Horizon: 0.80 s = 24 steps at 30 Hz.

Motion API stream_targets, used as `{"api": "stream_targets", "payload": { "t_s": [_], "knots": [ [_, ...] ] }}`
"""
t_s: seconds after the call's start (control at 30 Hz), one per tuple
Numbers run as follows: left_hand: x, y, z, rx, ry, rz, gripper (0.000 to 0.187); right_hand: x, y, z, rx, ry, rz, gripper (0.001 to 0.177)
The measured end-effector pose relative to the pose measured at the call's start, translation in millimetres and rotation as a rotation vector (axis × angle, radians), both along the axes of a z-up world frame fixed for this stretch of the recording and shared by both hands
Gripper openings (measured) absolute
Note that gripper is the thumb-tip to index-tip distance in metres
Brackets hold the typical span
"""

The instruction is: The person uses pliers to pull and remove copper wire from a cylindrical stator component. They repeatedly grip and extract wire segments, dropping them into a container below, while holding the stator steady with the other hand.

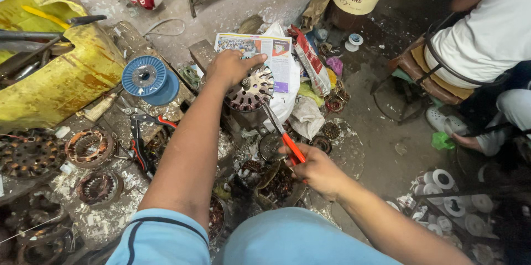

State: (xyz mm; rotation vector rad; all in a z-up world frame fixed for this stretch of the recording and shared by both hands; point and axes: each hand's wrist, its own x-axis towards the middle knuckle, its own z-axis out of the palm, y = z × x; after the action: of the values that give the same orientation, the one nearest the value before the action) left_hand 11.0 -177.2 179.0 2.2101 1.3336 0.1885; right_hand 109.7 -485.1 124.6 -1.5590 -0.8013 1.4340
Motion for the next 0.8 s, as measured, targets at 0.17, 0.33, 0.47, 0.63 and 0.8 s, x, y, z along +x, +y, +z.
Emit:
{"api": "stream_targets", "payload": {
  "t_s": [0.17,0.33,0.47,0.63,0.8],
  "knots": [
    [-2.7,-0.4,0.6,0.016,-0.023,0.0,0.087,-17.4,7.3,-8.9,0.387,-0.722,0.022,0.057],
    [1.3,18.4,-21.9,0.051,0.022,-0.004,0.089,-7.3,17.8,-12.9,0.468,-0.587,0.037,0.062],
    [-4.3,6.6,-14.3,0.03,0.038,-0.03,0.089,-0.9,14.0,-20.8,-0.047,0.102,-0.106,0.063],
    [-12.5,-14.4,13.7,0.057,-0.055,-0.041,0.089,-22.9,22.5,-22.9,0.593,-0.838,0.006,0.06],
    [-7.6,32.7,-55.6,0.054,-0.005,-0.039,0.086,-6.9,30.1,-39.5,0.058,0.001,-0.01,0.053]
  ]
}}
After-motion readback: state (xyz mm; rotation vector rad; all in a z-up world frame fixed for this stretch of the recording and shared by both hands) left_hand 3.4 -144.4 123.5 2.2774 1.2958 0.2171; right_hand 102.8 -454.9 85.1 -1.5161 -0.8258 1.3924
